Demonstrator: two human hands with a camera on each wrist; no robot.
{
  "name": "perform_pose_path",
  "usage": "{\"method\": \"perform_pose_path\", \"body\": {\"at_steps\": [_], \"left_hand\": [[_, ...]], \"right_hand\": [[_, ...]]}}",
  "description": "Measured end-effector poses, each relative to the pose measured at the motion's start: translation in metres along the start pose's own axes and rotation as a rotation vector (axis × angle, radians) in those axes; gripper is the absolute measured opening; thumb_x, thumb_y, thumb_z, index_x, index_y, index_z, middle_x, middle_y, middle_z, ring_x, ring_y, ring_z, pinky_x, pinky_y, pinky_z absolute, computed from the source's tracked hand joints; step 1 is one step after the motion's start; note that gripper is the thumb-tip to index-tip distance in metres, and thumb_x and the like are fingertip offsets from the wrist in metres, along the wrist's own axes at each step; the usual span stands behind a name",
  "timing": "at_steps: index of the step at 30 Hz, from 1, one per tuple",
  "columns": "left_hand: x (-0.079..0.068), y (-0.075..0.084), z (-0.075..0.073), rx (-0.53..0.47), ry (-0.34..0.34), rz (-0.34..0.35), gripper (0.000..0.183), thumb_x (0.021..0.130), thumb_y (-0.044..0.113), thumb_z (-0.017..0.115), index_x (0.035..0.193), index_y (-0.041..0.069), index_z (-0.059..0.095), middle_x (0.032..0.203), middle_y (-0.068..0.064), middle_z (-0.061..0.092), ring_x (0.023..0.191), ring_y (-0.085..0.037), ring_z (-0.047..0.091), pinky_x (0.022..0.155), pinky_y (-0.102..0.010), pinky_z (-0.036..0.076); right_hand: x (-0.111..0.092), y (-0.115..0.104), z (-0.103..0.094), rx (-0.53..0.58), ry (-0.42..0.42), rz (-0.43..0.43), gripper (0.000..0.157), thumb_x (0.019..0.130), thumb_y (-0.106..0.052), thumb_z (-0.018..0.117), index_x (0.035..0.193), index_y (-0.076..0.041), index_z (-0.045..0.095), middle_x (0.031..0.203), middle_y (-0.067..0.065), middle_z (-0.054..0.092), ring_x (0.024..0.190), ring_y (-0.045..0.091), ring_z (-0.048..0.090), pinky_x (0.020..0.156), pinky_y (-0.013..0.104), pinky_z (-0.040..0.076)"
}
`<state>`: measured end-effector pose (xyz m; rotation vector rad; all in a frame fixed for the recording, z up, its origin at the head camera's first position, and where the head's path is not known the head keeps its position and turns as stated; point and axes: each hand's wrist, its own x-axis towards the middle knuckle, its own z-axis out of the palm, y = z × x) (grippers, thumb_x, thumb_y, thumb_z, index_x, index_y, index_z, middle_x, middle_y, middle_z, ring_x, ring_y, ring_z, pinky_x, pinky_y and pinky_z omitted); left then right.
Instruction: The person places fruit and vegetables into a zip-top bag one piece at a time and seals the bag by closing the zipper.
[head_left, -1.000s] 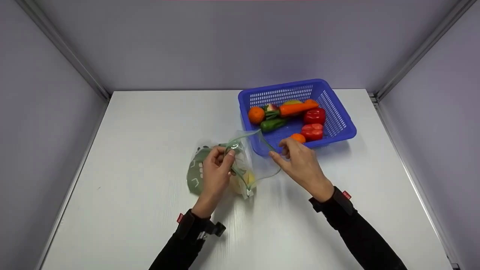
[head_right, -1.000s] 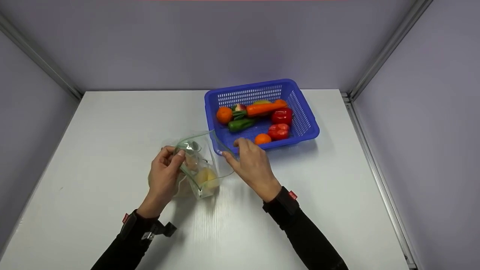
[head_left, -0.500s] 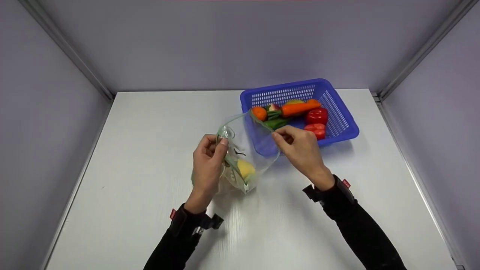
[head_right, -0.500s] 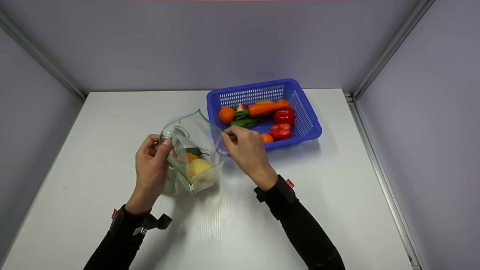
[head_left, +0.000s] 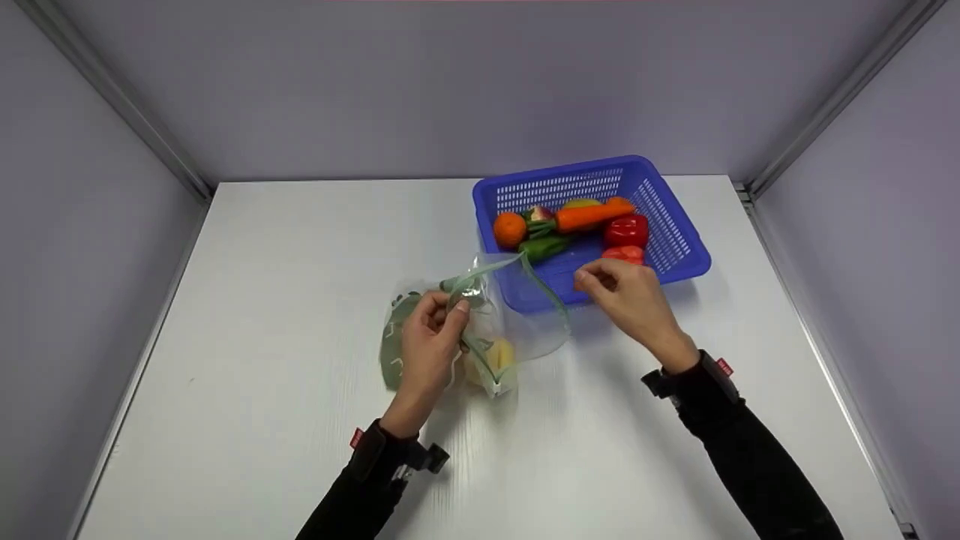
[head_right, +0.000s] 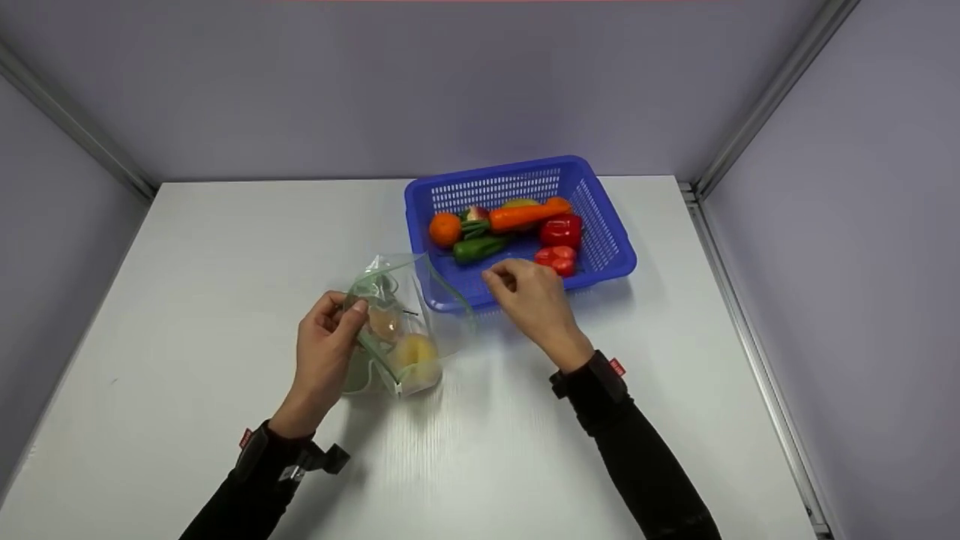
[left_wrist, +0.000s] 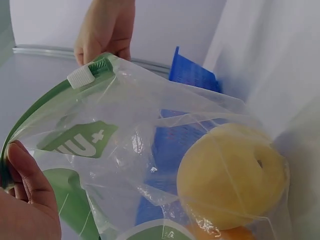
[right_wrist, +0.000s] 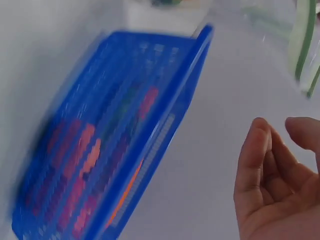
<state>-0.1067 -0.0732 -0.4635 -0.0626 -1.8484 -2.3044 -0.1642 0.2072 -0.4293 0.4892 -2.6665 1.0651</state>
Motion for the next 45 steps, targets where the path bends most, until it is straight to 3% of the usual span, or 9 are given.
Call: {"method": "perform_pose_path", "body": {"at_steps": [4,8,14,22,34,45], "left_hand": [[-0.002,-0.001,-0.001,-0.007,-0.004,-0.014,0.010,0.100,0.003,0.065,0.101,-0.005,0.061,0.078,-0.004,0.057,0.061,-0.009,0.052,0.050,-0.024,0.048],[-0.005,-0.003,-0.001,-0.023,-0.008,-0.021,0.010,0.100,0.003,0.065,0.101,-0.006,0.060,0.077,-0.003,0.056,0.061,-0.009,0.051,0.050,-0.022,0.048],[-0.007,-0.004,-0.002,-0.015,-0.002,-0.001,0.011,0.100,0.004,0.064,0.101,-0.007,0.060,0.077,-0.003,0.056,0.061,-0.009,0.051,0.050,-0.022,0.047],[-0.011,-0.004,-0.002,-0.025,0.008,-0.021,0.011,0.099,0.002,0.064,0.101,-0.007,0.059,0.078,-0.004,0.056,0.061,-0.009,0.051,0.050,-0.021,0.047],[-0.008,-0.007,-0.005,0.009,0.002,-0.003,0.013,0.099,0.006,0.065,0.101,-0.006,0.061,0.078,-0.004,0.058,0.060,-0.009,0.051,0.051,-0.024,0.047],[-0.006,-0.005,-0.006,-0.006,0.004,-0.023,0.011,0.099,0.003,0.064,0.101,-0.007,0.060,0.079,-0.003,0.058,0.065,-0.009,0.053,0.052,-0.021,0.046]], "right_hand": [[0.018,0.016,-0.014,-0.073,-0.034,0.083,0.019,0.098,-0.015,0.073,0.109,0.000,0.076,0.101,0.015,0.075,0.088,0.030,0.069,0.081,0.046,0.055],[0.035,0.024,-0.018,-0.154,-0.165,0.132,0.028,0.098,-0.017,0.072,0.118,0.002,0.072,0.113,0.022,0.071,0.100,0.038,0.067,0.089,0.052,0.053],[0.056,0.031,-0.013,-0.275,-0.330,0.147,0.036,0.098,-0.019,0.071,0.125,0.004,0.069,0.124,0.025,0.065,0.113,0.041,0.059,0.102,0.057,0.046],[0.072,0.043,0.005,-0.381,-0.466,0.224,0.040,0.099,-0.020,0.070,0.131,0.004,0.065,0.128,0.026,0.062,0.116,0.043,0.058,0.105,0.059,0.044],[0.076,0.064,0.018,-0.459,-0.548,0.254,0.041,0.096,-0.018,0.069,0.132,0.001,0.067,0.130,0.026,0.065,0.115,0.045,0.061,0.099,0.061,0.048],[0.081,0.061,0.022,-0.509,-0.659,0.322,0.055,0.094,-0.029,0.077,0.139,-0.002,0.063,0.135,0.028,0.061,0.117,0.047,0.059,0.099,0.068,0.045]]}}
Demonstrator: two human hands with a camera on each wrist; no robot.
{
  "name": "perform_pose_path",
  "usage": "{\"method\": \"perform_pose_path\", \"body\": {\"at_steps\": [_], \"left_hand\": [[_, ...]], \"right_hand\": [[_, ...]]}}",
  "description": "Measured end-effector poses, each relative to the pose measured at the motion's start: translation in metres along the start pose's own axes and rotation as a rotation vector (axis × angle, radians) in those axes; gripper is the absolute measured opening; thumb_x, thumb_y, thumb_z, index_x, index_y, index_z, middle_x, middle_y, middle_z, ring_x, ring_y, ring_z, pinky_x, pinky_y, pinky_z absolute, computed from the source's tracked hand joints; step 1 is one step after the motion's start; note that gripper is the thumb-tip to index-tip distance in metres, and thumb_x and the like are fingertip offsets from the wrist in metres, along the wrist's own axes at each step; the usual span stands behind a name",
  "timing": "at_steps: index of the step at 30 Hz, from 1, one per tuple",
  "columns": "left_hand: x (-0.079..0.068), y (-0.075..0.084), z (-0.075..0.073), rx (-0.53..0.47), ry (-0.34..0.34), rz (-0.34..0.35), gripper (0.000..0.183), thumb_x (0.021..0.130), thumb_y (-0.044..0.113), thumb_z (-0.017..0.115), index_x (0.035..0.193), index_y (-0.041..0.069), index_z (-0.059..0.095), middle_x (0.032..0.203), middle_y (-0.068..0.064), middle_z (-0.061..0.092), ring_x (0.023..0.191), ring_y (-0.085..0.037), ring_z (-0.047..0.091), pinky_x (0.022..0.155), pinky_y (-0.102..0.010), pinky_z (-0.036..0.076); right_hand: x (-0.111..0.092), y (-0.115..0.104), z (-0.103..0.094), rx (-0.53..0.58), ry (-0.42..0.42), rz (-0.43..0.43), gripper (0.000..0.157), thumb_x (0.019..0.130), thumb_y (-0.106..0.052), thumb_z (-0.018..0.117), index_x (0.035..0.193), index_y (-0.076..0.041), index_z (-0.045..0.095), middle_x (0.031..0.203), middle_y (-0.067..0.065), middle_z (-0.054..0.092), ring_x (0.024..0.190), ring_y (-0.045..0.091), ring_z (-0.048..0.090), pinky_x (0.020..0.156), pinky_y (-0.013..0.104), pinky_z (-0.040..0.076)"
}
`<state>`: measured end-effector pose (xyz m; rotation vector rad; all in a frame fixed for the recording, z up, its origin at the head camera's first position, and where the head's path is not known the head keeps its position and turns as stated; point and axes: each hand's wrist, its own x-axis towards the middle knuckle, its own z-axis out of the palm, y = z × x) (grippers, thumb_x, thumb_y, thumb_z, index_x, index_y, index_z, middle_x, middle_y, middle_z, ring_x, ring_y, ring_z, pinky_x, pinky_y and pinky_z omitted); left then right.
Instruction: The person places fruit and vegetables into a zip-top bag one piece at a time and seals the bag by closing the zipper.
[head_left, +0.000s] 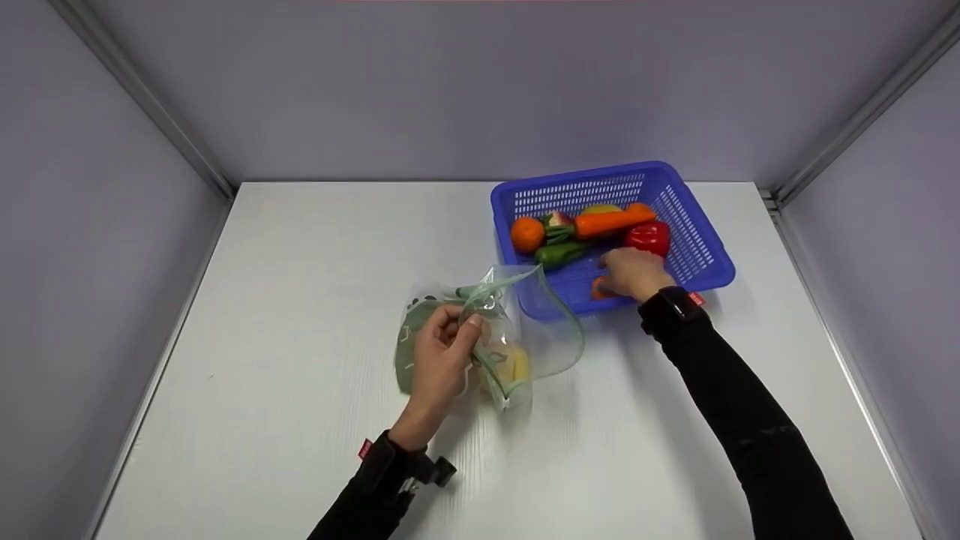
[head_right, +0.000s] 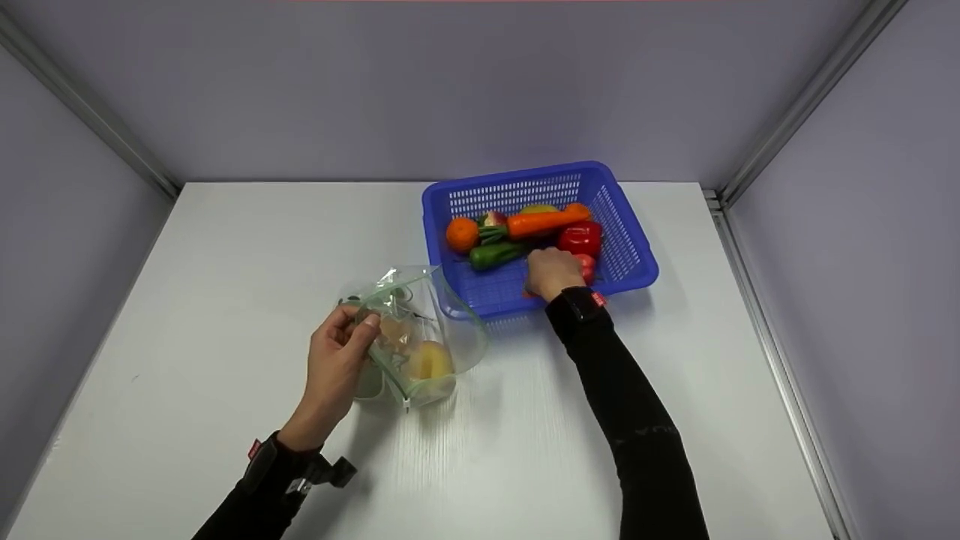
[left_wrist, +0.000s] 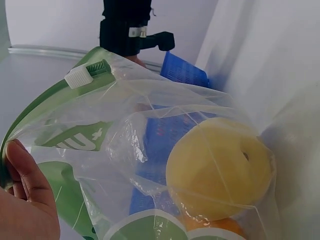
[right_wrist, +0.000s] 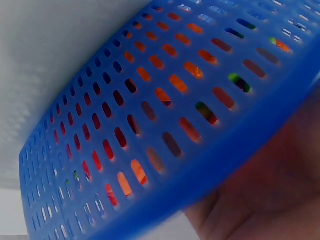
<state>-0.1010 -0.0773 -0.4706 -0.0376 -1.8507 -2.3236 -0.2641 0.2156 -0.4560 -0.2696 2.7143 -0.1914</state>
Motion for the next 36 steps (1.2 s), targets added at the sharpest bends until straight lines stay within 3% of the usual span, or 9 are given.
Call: {"method": "perform_pose_path", "body": {"at_steps": [7,12,20,29,36], "left_hand": [[0.000,0.000,-0.001,0.012,-0.008,-0.001,0.012,0.100,0.005,0.064,0.101,-0.006,0.060,0.080,-0.003,0.058,0.065,-0.009,0.052,0.052,-0.022,0.045],[-0.001,0.000,-0.001,0.012,-0.010,-0.001,0.012,0.100,0.004,0.064,0.102,-0.006,0.060,0.080,-0.003,0.059,0.064,-0.009,0.053,0.052,-0.022,0.046],[-0.001,0.000,-0.002,0.012,-0.008,0.019,0.012,0.100,0.004,0.064,0.102,-0.007,0.060,0.077,-0.003,0.058,0.062,-0.009,0.053,0.050,-0.023,0.047],[0.000,-0.001,0.000,0.021,-0.008,0.016,0.013,0.101,0.006,0.064,0.103,-0.006,0.061,0.080,-0.004,0.059,0.063,-0.009,0.053,0.052,-0.024,0.047],[0.000,0.000,0.003,0.006,-0.024,0.021,0.013,0.102,0.006,0.063,0.104,-0.006,0.060,0.080,-0.006,0.059,0.061,-0.010,0.052,0.052,-0.024,0.048]], "right_hand": [[0.003,0.003,0.002,0.026,-0.084,-0.009,0.058,0.095,-0.029,0.077,0.141,0.001,0.060,0.138,0.029,0.059,0.119,0.043,0.056,0.105,0.063,0.042],[0.002,0.007,0.001,0.079,-0.072,-0.017,0.048,0.094,-0.027,0.078,0.131,0.000,0.068,0.117,0.021,0.066,0.105,0.038,0.056,0.098,0.058,0.046],[-0.019,0.003,-0.012,0.185,0.118,-0.134,0.037,0.094,-0.023,0.077,0.121,0.001,0.071,0.112,0.020,0.069,0.102,0.039,0.060,0.100,0.056,0.048],[-0.071,-0.004,-0.018,0.256,0.360,-0.288,0.037,0.097,-0.023,0.076,0.126,-0.002,0.069,0.123,0.023,0.062,0.113,0.039,0.054,0.100,0.055,0.045],[-0.111,-0.015,-0.019,0.354,0.592,-0.424,0.054,0.091,-0.016,0.083,0.135,0.001,0.058,0.126,0.020,0.061,0.106,0.030,0.062,0.089,0.041,0.057]]}}
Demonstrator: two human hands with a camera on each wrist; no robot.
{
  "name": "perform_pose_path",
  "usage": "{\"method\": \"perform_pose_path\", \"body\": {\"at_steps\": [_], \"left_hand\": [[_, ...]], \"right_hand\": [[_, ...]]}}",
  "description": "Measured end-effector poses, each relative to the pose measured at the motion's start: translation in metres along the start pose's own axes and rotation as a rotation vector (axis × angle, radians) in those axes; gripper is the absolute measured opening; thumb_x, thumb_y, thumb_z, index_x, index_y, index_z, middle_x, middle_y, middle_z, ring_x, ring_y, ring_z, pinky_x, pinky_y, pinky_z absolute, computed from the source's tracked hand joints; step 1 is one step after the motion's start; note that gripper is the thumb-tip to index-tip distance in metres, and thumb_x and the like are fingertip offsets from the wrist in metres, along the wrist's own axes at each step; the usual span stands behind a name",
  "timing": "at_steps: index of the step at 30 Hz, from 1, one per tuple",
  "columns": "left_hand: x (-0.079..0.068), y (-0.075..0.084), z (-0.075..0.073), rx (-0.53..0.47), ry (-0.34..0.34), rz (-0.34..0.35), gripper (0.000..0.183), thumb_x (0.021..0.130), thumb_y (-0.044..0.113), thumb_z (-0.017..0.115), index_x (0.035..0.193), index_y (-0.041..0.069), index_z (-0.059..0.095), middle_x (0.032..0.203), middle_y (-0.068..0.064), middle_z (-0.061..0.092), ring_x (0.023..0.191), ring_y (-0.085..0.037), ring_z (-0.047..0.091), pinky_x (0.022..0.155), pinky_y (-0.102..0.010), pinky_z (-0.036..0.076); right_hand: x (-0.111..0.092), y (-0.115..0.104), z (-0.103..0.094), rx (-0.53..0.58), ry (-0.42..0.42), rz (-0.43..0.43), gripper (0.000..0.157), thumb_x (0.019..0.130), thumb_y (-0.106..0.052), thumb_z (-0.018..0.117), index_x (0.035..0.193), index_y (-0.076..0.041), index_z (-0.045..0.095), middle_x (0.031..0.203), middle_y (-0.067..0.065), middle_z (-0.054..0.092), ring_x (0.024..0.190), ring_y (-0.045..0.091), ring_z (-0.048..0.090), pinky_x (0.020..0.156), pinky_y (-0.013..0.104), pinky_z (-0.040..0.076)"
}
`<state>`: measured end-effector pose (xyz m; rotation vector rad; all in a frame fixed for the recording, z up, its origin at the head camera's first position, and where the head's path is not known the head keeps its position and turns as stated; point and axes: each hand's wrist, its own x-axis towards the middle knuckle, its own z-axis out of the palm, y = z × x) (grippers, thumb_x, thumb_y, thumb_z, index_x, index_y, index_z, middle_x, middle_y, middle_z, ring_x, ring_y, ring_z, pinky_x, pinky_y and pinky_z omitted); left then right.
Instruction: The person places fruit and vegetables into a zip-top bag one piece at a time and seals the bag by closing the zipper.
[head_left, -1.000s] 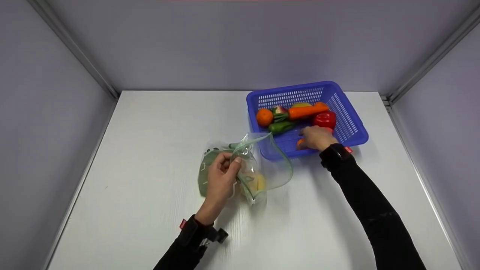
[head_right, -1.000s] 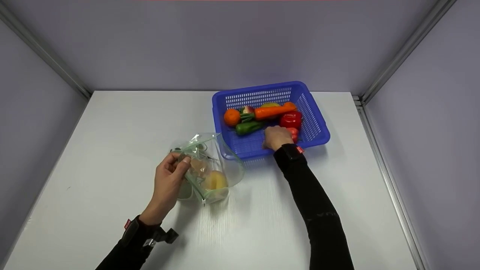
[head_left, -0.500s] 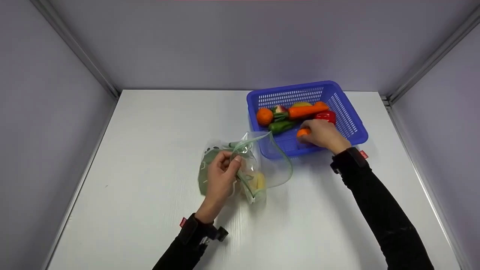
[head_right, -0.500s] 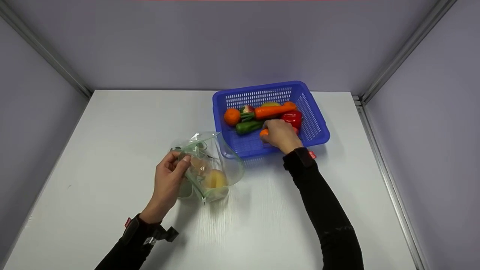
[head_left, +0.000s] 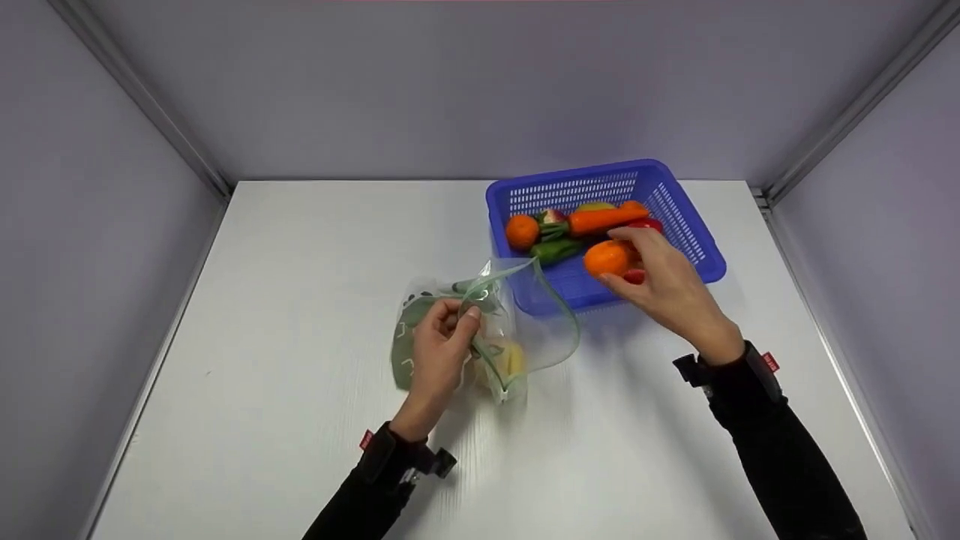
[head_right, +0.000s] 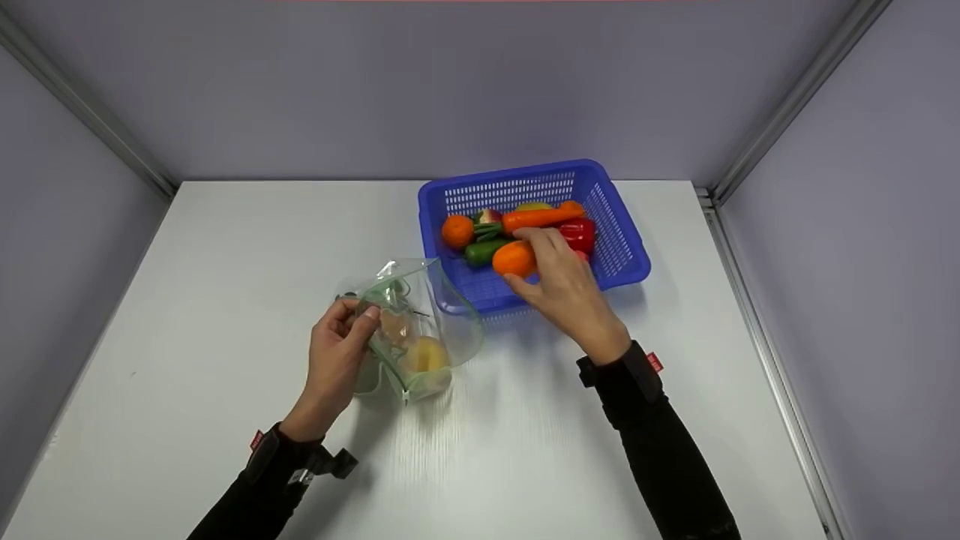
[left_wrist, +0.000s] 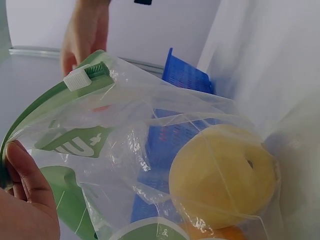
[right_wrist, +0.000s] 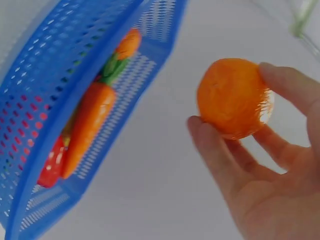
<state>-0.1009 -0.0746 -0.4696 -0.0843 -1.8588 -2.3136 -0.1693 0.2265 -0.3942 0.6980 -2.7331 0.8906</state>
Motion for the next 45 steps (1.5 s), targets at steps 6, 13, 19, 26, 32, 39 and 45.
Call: {"method": "perform_pose_path", "body": {"at_steps": [6,13,19,26,32,39,45], "left_hand": [[0.001,0.001,0.002,-0.003,0.004,-0.001,0.012,0.102,0.007,0.063,0.103,-0.004,0.061,0.080,-0.006,0.058,0.061,-0.010,0.051,0.052,-0.023,0.048],[0.004,0.000,0.005,-0.009,0.027,0.018,0.020,0.106,0.010,0.059,0.102,-0.010,0.060,0.079,-0.007,0.057,0.060,-0.008,0.050,0.051,-0.023,0.047],[0.006,-0.001,0.007,-0.001,0.029,0.021,0.017,0.106,0.011,0.059,0.101,-0.005,0.061,0.079,-0.003,0.056,0.062,-0.008,0.049,0.051,-0.024,0.047],[0.007,-0.002,0.006,-0.018,0.038,0.027,0.015,0.106,0.008,0.059,0.100,-0.006,0.061,0.078,-0.004,0.056,0.060,-0.008,0.048,0.050,-0.025,0.046],[0.007,-0.001,0.007,-0.034,0.043,0.021,0.014,0.106,0.007,0.058,0.100,-0.006,0.061,0.080,-0.007,0.058,0.059,-0.008,0.049,0.050,-0.022,0.046],[0.012,0.000,0.007,-0.032,0.020,0.033,0.017,0.107,0.008,0.056,0.100,-0.006,0.060,0.078,-0.003,0.058,0.064,-0.008,0.050,0.052,-0.022,0.042],[0.014,0.000,0.009,-0.058,0.019,0.016,0.017,0.108,0.009,0.056,0.101,-0.007,0.059,0.078,-0.002,0.057,0.064,-0.008,0.050,0.053,-0.021,0.042]], "right_hand": [[-0.016,-0.022,-0.003,0.091,0.082,-0.147,0.051,0.087,-0.012,0.085,0.132,-0.002,0.062,0.131,0.017,0.057,0.114,0.025,0.063,0.093,0.013,0.049],[-0.029,-0.042,0.007,0.082,0.132,-0.329,0.056,0.082,-0.003,0.088,0.133,-0.006,0.065,0.134,0.017,0.056,0.121,0.029,0.060,0.104,0.017,0.044],[-0.028,-0.049,0.024,0.013,0.092,-0.432,0.060,0.080,-0.006,0.090,0.133,-0.005,0.063,0.137,0.013,0.060,0.123,0.028,0.063,0.108,0.019,0.041],[-0.025,-0.050,0.041,-0.080,0.092,-0.479,0.060,0.079,-0.009,0.091,0.132,-0.005,0.065,0.136,0.012,0.062,0.120,0.027,0.065,0.103,0.030,0.050],[-0.023,-0.049,0.054,-0.186,0.090,-0.529,0.061,0.078,-0.007,0.092,0.133,-0.007,0.066,0.135,0.014,0.063,0.121,0.029,0.064,0.099,0.039,0.054],[-0.016,-0.046,0.065,-0.322,0.097,-0.594,0.061,0.082,-0.010,0.090,0.137,-0.006,0.065,0.138,0.014,0.064,0.127,0.033,0.060,0.107,0.046,0.049],[-0.008,-0.045,0.072,-0.401,0.073,-0.578,0.058,0.086,-0.012,0.086,0.139,-0.008,0.064,0.142,0.013,0.062,0.137,0.034,0.053,0.113,0.050,0.042]]}}
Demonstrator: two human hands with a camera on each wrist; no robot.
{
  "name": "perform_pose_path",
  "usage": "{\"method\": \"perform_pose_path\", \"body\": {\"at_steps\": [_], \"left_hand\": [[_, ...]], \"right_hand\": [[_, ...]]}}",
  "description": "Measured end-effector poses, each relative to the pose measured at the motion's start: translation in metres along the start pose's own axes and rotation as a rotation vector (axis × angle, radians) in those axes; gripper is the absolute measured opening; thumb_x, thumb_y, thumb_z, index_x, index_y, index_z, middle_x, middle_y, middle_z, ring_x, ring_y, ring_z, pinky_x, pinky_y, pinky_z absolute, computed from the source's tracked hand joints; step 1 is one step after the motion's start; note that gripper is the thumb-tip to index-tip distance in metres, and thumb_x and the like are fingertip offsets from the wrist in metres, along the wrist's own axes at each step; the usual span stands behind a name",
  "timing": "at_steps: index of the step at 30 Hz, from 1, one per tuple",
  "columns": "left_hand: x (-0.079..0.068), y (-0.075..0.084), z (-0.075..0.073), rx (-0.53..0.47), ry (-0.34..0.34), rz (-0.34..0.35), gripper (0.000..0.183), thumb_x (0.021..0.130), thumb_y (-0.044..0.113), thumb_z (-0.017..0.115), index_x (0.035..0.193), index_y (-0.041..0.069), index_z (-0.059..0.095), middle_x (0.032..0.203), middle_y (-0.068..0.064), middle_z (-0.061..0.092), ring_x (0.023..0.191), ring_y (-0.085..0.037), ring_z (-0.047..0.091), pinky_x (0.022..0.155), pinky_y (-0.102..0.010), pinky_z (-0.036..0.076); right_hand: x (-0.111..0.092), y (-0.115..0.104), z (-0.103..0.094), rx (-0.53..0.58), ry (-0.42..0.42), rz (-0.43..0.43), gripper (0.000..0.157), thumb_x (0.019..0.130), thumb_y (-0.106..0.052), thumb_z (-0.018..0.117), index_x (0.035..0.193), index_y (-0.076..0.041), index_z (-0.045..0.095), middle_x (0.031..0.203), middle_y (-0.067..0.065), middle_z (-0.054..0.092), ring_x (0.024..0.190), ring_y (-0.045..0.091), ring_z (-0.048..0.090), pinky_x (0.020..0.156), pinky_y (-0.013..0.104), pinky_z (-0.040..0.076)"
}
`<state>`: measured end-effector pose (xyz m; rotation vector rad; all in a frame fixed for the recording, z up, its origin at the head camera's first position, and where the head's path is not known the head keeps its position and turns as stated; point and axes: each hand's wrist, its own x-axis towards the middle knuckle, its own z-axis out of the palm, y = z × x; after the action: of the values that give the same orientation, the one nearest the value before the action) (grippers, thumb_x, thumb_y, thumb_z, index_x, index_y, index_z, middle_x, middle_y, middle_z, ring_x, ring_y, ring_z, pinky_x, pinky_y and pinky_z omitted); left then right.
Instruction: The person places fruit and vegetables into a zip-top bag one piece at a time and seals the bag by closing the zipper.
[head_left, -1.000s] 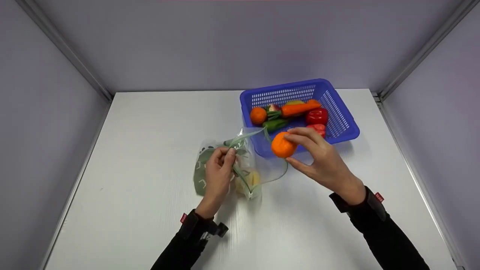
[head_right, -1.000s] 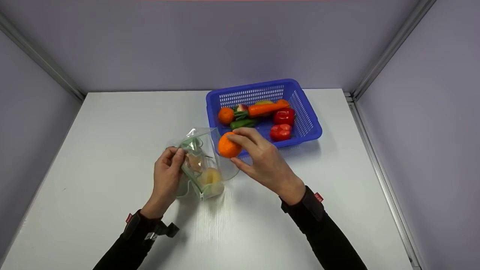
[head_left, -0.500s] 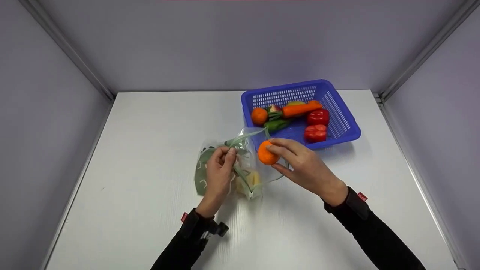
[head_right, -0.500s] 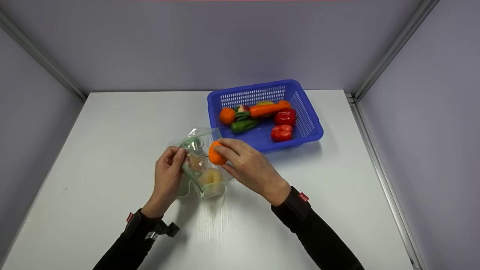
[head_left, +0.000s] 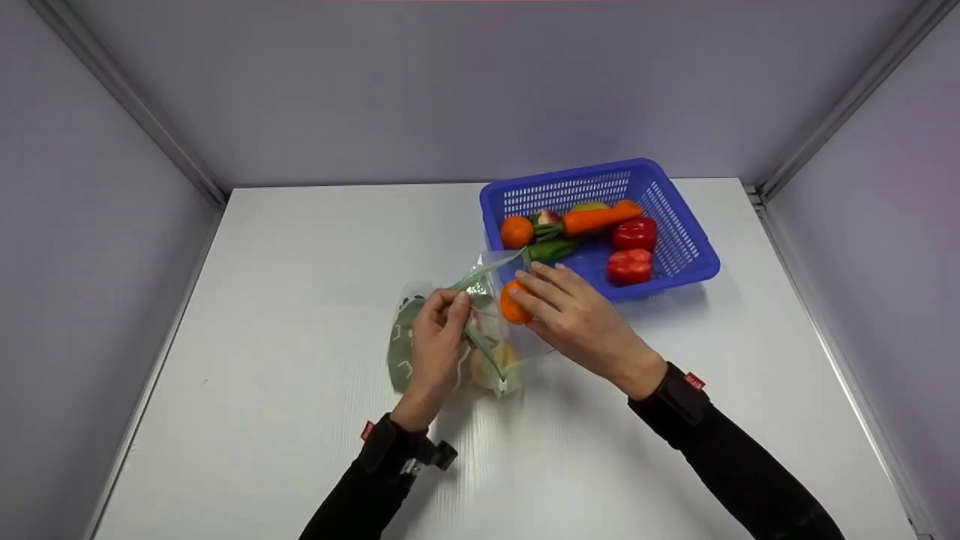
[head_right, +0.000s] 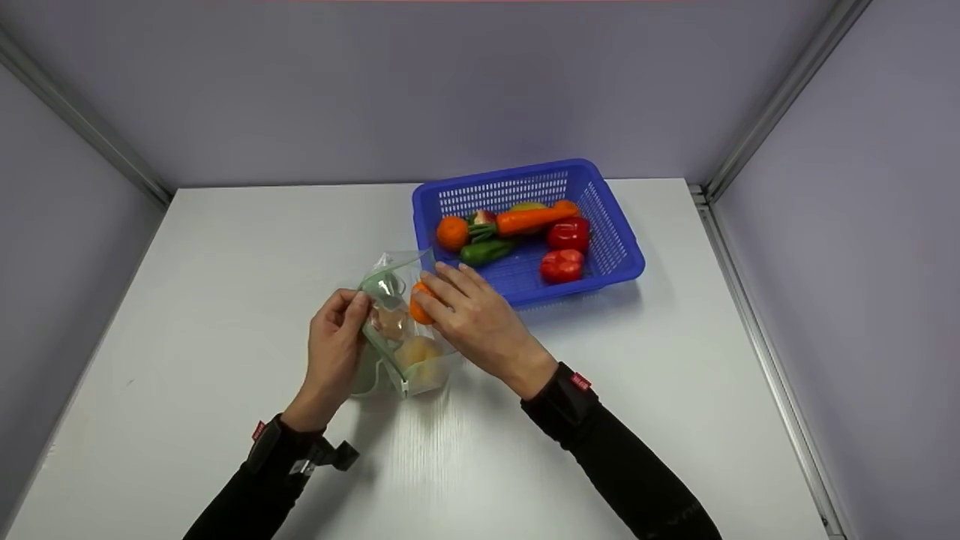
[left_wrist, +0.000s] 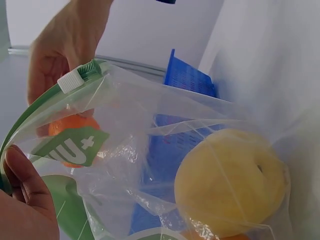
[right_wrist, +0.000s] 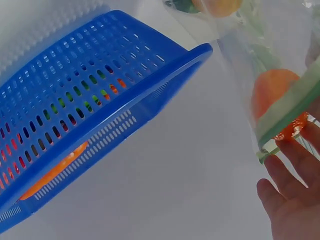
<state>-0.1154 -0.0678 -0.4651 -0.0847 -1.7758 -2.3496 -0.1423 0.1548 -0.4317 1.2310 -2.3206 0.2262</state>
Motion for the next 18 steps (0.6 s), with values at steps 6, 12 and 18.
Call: {"method": "perform_pose_path", "body": {"at_steps": [6,12,18], "left_hand": [[0.001,0.000,-0.001,0.007,0.016,-0.028,0.016,0.108,0.010,0.056,0.099,-0.003,0.059,0.077,-0.002,0.056,0.062,-0.008,0.048,0.051,-0.023,0.041],[0.001,-0.002,-0.003,0.032,0.034,-0.043,0.015,0.107,0.010,0.057,0.100,-0.003,0.060,0.077,-0.001,0.055,0.062,-0.008,0.048,0.050,-0.024,0.039],[0.001,-0.003,-0.004,0.031,0.054,-0.056,0.015,0.107,0.009,0.057,0.099,-0.004,0.060,0.076,-0.001,0.055,0.062,-0.008,0.049,0.051,-0.020,0.041]], "right_hand": [[-0.008,0.000,0.002,0.064,0.005,0.003,0.053,0.086,-0.012,0.086,0.135,-0.008,0.067,0.144,0.013,0.061,0.140,0.035,0.051,0.112,0.051,0.043],[-0.025,0.006,-0.006,0.226,0.079,0.059,0.051,0.088,-0.016,0.085,0.134,-0.006,0.067,0.144,0.014,0.061,0.138,0.033,0.053,0.114,0.042,0.042],[-0.040,0.031,-0.018,0.213,0.127,0.174,0.038,0.101,-0.026,0.071,0.130,-0.002,0.069,0.140,0.014,0.064,0.130,0.032,0.060,0.113,0.035,0.042]]}}
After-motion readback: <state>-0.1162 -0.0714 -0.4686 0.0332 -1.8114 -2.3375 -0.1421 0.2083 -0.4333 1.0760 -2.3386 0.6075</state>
